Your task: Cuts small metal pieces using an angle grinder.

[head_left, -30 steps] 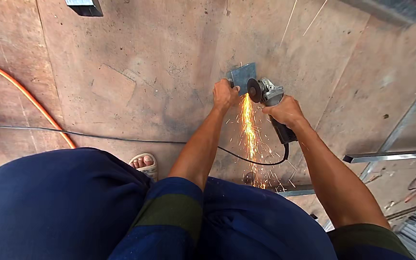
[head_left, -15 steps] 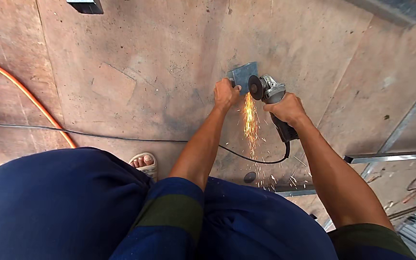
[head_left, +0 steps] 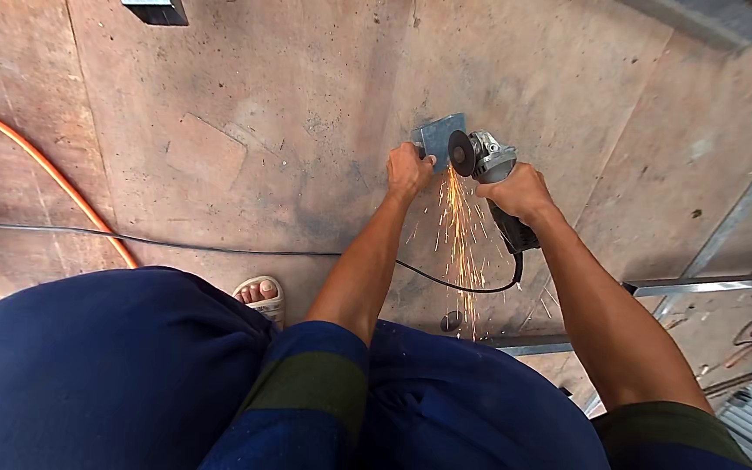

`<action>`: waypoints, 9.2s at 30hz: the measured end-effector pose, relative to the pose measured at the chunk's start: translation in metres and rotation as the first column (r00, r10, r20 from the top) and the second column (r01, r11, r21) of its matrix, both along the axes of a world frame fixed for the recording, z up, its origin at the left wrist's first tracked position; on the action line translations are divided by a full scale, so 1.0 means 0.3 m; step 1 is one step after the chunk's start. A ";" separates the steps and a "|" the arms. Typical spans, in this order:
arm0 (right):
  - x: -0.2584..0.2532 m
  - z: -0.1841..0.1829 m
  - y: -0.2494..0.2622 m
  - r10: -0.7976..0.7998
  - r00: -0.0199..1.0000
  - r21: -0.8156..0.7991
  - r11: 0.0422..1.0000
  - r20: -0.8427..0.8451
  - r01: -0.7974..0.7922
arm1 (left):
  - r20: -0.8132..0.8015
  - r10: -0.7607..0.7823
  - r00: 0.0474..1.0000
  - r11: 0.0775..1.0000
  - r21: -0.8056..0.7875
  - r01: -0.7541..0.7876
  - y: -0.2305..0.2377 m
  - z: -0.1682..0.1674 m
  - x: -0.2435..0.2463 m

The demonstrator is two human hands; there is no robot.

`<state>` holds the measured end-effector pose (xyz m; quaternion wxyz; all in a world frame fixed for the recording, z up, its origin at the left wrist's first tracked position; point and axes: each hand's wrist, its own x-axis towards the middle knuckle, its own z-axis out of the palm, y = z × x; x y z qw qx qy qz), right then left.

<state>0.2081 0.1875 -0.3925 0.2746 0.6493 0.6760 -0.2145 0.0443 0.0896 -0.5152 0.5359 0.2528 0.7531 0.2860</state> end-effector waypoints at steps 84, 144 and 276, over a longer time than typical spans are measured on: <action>-0.067 -0.008 0.032 0.000 1.000 0.019 1.000 -0.017 0.000 | 0.016 0.005 1.000 1.000 0.007 -0.005 -0.001 0.000 -0.007; -0.021 -0.022 0.022 -0.068 0.996 0.004 0.998 -0.056 0.069 | 0.029 0.042 0.999 0.999 -0.018 -0.042 0.001 0.010 -0.006; -0.109 -0.004 0.057 -0.006 1.000 0.029 1.000 -0.025 0.007 | 0.038 0.023 0.999 1.000 0.017 -0.024 0.002 0.000 -0.015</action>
